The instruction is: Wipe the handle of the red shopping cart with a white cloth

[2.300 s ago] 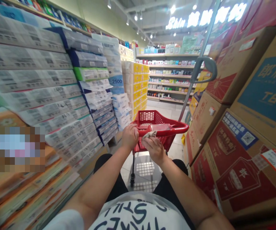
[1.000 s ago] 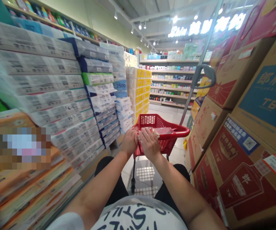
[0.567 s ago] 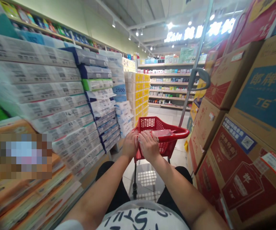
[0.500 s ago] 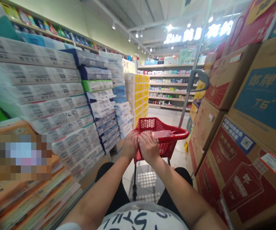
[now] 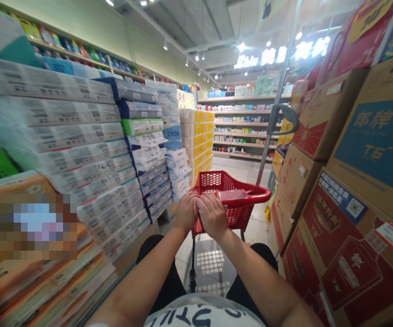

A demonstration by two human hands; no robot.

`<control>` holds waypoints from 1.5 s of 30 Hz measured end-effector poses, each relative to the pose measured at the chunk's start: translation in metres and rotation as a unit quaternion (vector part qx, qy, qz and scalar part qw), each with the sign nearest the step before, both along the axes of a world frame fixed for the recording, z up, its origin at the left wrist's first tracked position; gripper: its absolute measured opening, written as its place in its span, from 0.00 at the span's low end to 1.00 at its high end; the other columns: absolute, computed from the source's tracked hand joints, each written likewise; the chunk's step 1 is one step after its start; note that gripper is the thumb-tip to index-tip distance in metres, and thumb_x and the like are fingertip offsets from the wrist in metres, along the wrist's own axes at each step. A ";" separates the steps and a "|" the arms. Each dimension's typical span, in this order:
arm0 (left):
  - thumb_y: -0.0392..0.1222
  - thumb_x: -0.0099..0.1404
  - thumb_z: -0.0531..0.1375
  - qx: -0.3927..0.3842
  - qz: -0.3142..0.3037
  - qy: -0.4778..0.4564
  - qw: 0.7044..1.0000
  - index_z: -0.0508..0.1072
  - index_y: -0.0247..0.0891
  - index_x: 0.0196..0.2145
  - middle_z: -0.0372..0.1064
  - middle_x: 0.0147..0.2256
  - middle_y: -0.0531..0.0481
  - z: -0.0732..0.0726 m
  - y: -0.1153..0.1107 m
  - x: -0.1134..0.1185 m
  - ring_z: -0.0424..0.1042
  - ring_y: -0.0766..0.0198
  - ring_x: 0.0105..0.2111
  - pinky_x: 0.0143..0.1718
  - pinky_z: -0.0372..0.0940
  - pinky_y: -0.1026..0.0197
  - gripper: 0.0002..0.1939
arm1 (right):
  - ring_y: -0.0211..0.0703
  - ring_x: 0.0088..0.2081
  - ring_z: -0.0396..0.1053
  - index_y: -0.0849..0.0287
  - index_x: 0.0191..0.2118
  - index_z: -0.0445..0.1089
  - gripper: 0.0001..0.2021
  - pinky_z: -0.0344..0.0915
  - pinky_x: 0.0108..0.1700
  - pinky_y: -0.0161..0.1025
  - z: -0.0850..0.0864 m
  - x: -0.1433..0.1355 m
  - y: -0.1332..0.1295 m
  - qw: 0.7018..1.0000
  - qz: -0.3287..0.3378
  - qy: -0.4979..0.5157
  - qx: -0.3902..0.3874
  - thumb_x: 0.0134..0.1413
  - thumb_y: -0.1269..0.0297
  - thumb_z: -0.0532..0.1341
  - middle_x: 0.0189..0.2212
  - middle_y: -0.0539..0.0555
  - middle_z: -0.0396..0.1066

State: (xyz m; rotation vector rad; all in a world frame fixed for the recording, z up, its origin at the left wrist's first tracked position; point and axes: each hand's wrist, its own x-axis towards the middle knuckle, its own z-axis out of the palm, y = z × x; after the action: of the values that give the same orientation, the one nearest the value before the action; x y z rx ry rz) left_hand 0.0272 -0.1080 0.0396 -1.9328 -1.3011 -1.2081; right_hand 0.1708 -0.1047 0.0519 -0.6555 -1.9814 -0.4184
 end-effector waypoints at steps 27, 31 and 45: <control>0.35 0.70 0.46 0.002 -0.003 -0.014 1.000 0.69 0.36 0.42 0.70 0.43 0.42 -0.002 -0.003 0.002 0.66 0.55 0.50 0.54 0.64 0.44 0.12 | 0.44 0.40 0.70 0.58 0.41 0.72 0.10 0.61 0.46 0.40 0.015 0.002 0.004 0.995 -0.032 -0.040 -0.085 0.61 0.66 0.53 0.37 0.55 0.75; 0.36 0.70 0.46 -0.003 -0.004 -0.016 1.000 0.69 0.37 0.41 0.70 0.43 0.41 -0.001 -0.004 0.003 0.66 0.55 0.49 0.54 0.64 0.44 0.12 | 0.45 0.44 0.69 0.59 0.45 0.71 0.12 0.59 0.50 0.42 0.016 0.000 0.003 0.999 -0.020 -0.024 -0.045 0.62 0.67 0.52 0.41 0.57 0.74; 0.35 0.69 0.47 0.010 -0.014 -0.016 1.000 0.69 0.37 0.40 0.70 0.42 0.42 -0.001 -0.006 0.003 0.67 0.55 0.48 0.53 0.64 0.45 0.12 | 0.46 0.45 0.68 0.59 0.47 0.70 0.12 0.58 0.52 0.44 0.007 0.002 -0.002 0.999 -0.024 -0.012 -0.033 0.61 0.68 0.52 0.43 0.57 0.74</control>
State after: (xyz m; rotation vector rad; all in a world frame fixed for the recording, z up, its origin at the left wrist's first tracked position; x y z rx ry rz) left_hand 0.0307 -0.1138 0.0382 -1.9295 -1.2775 -1.2670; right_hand 0.1726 -0.1063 0.0589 -0.7434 -2.0124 -0.3928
